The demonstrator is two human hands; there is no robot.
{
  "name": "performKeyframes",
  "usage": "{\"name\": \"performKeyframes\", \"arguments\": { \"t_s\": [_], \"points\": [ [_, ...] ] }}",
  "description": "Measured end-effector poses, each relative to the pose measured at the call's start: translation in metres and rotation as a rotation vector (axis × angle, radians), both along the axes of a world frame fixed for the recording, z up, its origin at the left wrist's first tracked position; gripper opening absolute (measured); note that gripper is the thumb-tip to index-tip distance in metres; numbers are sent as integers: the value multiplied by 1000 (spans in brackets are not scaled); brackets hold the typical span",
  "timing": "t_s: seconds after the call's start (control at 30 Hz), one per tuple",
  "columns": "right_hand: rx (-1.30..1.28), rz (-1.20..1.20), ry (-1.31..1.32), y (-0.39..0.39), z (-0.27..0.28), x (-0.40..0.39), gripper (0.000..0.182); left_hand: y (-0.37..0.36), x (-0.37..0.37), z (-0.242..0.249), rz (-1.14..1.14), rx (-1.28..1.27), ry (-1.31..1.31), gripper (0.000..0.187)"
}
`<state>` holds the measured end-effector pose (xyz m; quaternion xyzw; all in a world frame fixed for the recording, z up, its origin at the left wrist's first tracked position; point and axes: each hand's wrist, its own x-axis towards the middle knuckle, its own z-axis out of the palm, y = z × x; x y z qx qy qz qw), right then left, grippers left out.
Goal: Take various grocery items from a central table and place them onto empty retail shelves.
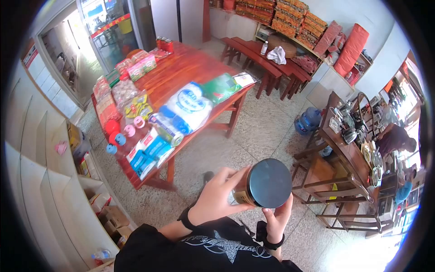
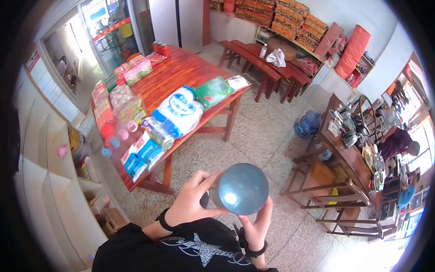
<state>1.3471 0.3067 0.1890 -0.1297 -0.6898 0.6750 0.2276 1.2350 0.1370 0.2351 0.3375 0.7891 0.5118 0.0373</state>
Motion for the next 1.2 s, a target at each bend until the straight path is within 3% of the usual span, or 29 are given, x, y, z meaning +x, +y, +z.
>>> {"name": "performKeyframes", "arguments": {
  "t_s": [0.2, 0.4, 0.57, 0.63, 0.9, 1.1, 1.2],
  "points": [
    [89, -86, 65, 41, -8, -62, 78, 44, -71, -13, -68, 40, 32, 84],
    [55, -41, 82, 93, 9, -127, 104, 96, -139, -5, -89, 49, 73, 84],
    [77, -111, 51, 118, -7, -167, 109, 130, -180, -18, -114, 20, 115, 83],
    [192, -97, -21, 129, -10, -183, 108, 139, -190, -25, -72, 12, 75, 81],
    [68, 209, -36, 163, -29, -284, 105, 155, -231, -47, 171, -69, -123, 83],
    [257, 444, 16, 210, -41, -387, 104, 188, -281, -59, 442, -171, -44, 85],
    [413, 513, 73, 226, -43, -437, 101, 204, -307, -90, 519, -68, -71, 88]
  ]
}}
